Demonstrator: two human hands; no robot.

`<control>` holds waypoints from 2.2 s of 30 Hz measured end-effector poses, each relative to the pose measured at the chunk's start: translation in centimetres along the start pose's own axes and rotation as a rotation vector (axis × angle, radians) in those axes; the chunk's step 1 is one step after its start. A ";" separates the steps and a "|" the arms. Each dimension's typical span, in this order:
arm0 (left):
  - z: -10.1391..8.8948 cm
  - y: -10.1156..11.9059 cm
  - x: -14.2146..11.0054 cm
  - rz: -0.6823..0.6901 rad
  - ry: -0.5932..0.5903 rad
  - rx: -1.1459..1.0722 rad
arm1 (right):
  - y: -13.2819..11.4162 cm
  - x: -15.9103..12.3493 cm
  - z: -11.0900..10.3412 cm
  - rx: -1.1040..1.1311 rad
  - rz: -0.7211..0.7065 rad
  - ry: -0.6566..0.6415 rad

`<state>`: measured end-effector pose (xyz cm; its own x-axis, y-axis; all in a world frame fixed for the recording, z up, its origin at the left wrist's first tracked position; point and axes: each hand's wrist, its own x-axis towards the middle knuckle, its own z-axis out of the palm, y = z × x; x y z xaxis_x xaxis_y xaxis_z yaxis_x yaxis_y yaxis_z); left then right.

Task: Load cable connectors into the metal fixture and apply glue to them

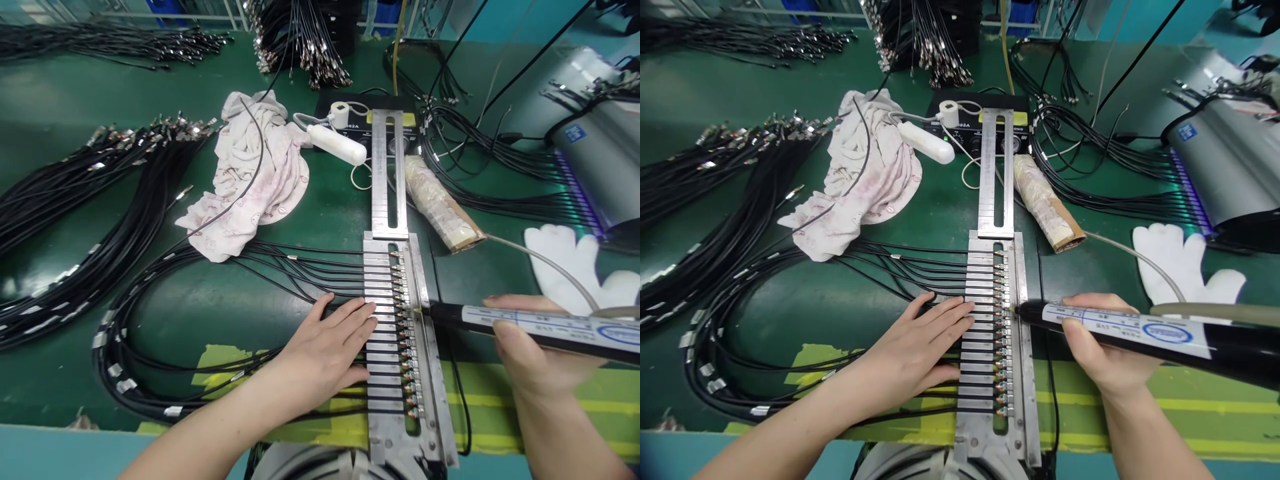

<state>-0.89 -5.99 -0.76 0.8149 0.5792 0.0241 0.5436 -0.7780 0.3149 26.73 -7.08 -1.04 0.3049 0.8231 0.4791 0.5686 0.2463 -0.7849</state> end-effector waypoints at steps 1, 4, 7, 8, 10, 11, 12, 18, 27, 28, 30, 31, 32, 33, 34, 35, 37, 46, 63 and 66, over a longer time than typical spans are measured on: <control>0.0 0.0 0.0 0.001 0.001 0.001 | 0.0 0.0 0.0 0.034 -0.048 -0.038; 0.0 0.0 0.0 0.003 0.005 0.003 | 0.0 0.0 0.0 0.077 -0.143 -0.109; 0.1 0.0 -0.1 0.000 0.014 0.010 | -0.1 0.0 0.2 0.075 -0.173 -0.114; 0.2 0.0 -0.1 -0.001 0.016 0.012 | -0.1 0.0 0.2 0.074 -0.180 -0.109; 0.2 0.0 -0.2 -0.002 0.021 0.015 | -0.2 -0.1 0.3 0.069 -0.180 -0.105; 0.3 0.0 -0.2 -0.002 0.021 0.015 | -0.2 -0.1 0.3 0.067 -0.171 -0.108; 0.3 0.0 -0.2 -0.003 0.020 0.016 | -0.2 -0.1 0.3 0.065 -0.158 -0.114; 0.3 -0.1 -0.2 0.000 0.019 0.014 | -0.3 -0.2 0.3 0.069 -0.117 -0.115; 0.2 0.0 -0.2 -0.002 0.016 0.007 | -0.5 -0.1 0.5 0.077 -0.125 -0.118; 0.2 0.0 -0.2 -0.001 0.019 0.006 | -0.5 -0.1 0.5 0.080 -0.124 -0.119; 0.2 0.0 -0.1 0.000 0.025 0.005 | -0.5 -0.1 0.5 0.084 -0.120 -0.121; 0.1 0.0 -0.1 0.000 0.028 0.003 | -0.5 -0.1 0.5 0.086 -0.119 -0.122; 0.1 -0.1 -0.1 0.001 0.030 0.002 | -0.5 -0.1 0.5 0.086 -0.119 -0.124; 0.1 -0.1 -0.1 0.003 0.033 0.001 | -0.4 -0.1 0.5 0.084 -0.119 -0.124; 0.1 -0.1 -0.1 0.004 0.035 0.000 | -0.4 -0.1 0.5 0.082 -0.121 -0.123; 0.1 -0.1 -0.1 0.004 0.036 -0.001 | -0.4 -0.1 0.5 0.079 -0.125 -0.120; 0.1 0.0 -0.1 0.001 0.034 -0.005 | -0.3 -0.1 0.5 0.074 -0.134 -0.115; 0.0 0.0 0.0 0.000 0.021 -0.013 | -0.4 -0.1 0.4 0.078 -0.166 -0.120; -0.2 0.1 0.2 -0.008 0.006 -0.022 | -0.4 -0.1 0.4 0.103 -0.126 -0.116; -0.3 0.1 0.1 -0.010 0.002 -0.020 | -0.5 -0.1 0.4 0.108 -0.140 -0.123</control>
<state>-0.78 -5.91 -0.49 0.8092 0.5871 0.0231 0.5472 -0.7673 0.3345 26.14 -7.07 -0.83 0.1297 0.8314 0.5404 0.5114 0.4108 -0.7548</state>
